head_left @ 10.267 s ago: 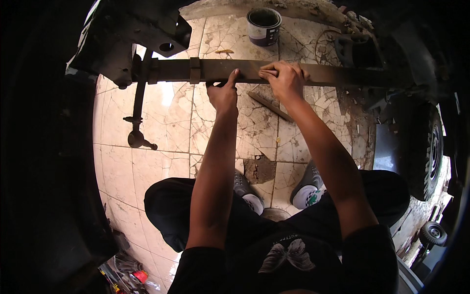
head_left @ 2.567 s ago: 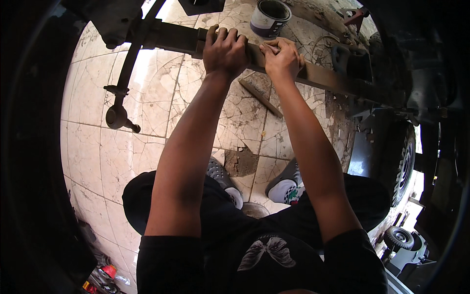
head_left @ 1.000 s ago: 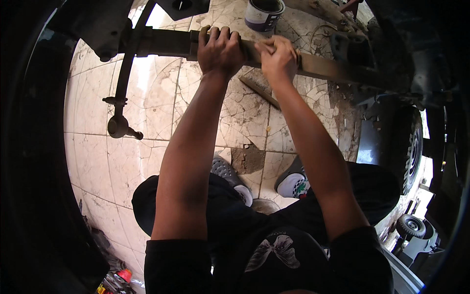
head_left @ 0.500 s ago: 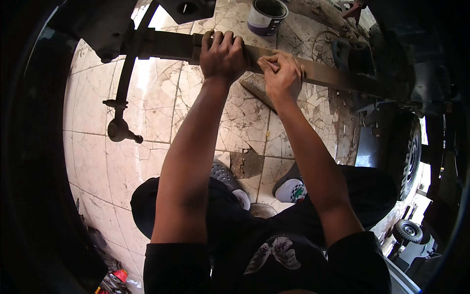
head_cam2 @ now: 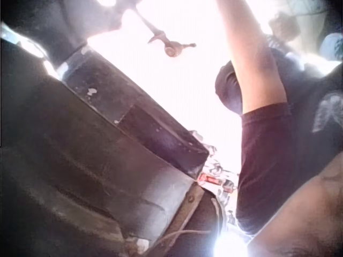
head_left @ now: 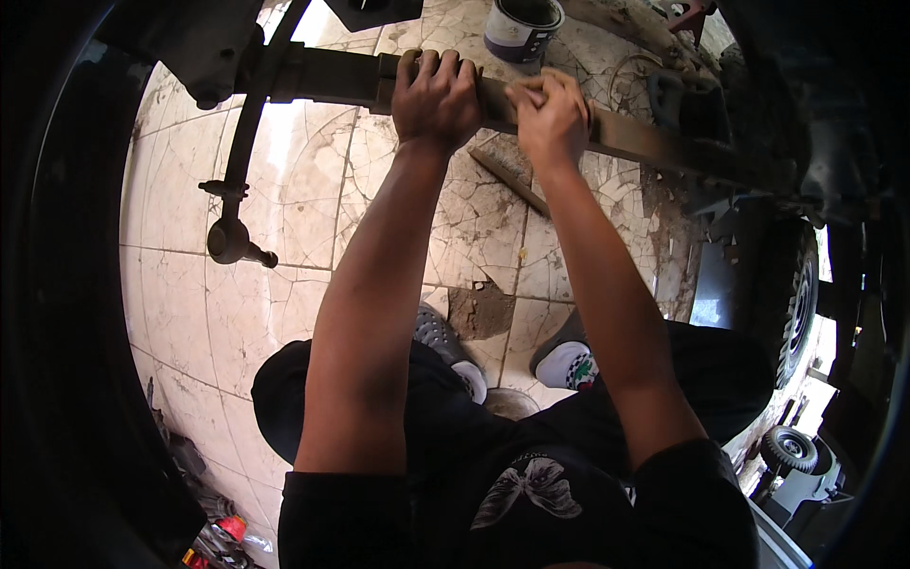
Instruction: The person sits on the floor under a vehicle and uses a small brush to scrub a metal beam on the undercarriage. They repeatedly dip the brush into a nearby container and continue scrubbing the same area.
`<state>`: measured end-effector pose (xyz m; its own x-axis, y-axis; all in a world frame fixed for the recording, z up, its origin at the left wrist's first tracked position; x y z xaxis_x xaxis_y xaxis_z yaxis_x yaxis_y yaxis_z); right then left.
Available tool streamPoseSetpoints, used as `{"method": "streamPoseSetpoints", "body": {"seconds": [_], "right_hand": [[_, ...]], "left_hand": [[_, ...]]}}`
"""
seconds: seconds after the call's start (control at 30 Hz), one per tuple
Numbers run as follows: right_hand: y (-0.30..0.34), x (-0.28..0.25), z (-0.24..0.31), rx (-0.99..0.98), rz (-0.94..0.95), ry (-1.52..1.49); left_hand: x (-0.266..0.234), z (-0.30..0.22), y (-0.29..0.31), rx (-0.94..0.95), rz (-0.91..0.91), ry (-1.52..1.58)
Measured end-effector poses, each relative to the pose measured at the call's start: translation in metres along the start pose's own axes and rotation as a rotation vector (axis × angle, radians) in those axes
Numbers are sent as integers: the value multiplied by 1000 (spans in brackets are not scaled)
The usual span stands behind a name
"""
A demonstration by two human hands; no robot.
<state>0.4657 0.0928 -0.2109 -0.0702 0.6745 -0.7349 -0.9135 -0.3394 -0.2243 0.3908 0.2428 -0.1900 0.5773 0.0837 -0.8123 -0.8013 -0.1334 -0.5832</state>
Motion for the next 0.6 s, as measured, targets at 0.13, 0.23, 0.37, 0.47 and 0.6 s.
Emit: {"method": "streamPoseSetpoints", "body": {"seconds": [0.13, 0.23, 0.37, 0.47, 0.6], "right_hand": [[-2, 6, 1, 46, 3, 11], [32, 0, -1, 28, 24, 36], [7, -1, 7, 9, -2, 42], [-13, 9, -3, 57, 10, -8], [14, 11, -1, 72, 65, -46]], "left_hand": [[1, 2, 1, -17, 6, 4], [2, 3, 2, -22, 44, 0], [1, 2, 0, -23, 30, 0], [1, -4, 1, -13, 63, -11], [0, 5, 1, -34, 48, -4]]}}
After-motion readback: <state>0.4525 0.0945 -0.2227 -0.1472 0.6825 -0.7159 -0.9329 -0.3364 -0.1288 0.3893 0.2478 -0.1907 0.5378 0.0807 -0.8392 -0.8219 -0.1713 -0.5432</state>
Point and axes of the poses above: each hand's wrist, its own y-axis away from the middle knuckle, its own x-axis out of the palm, z = x × y, the point moved 8 cm from there along -y, towards the middle knuckle, and after that the axes turned 12 degrees about z, right-handed, at the moved point
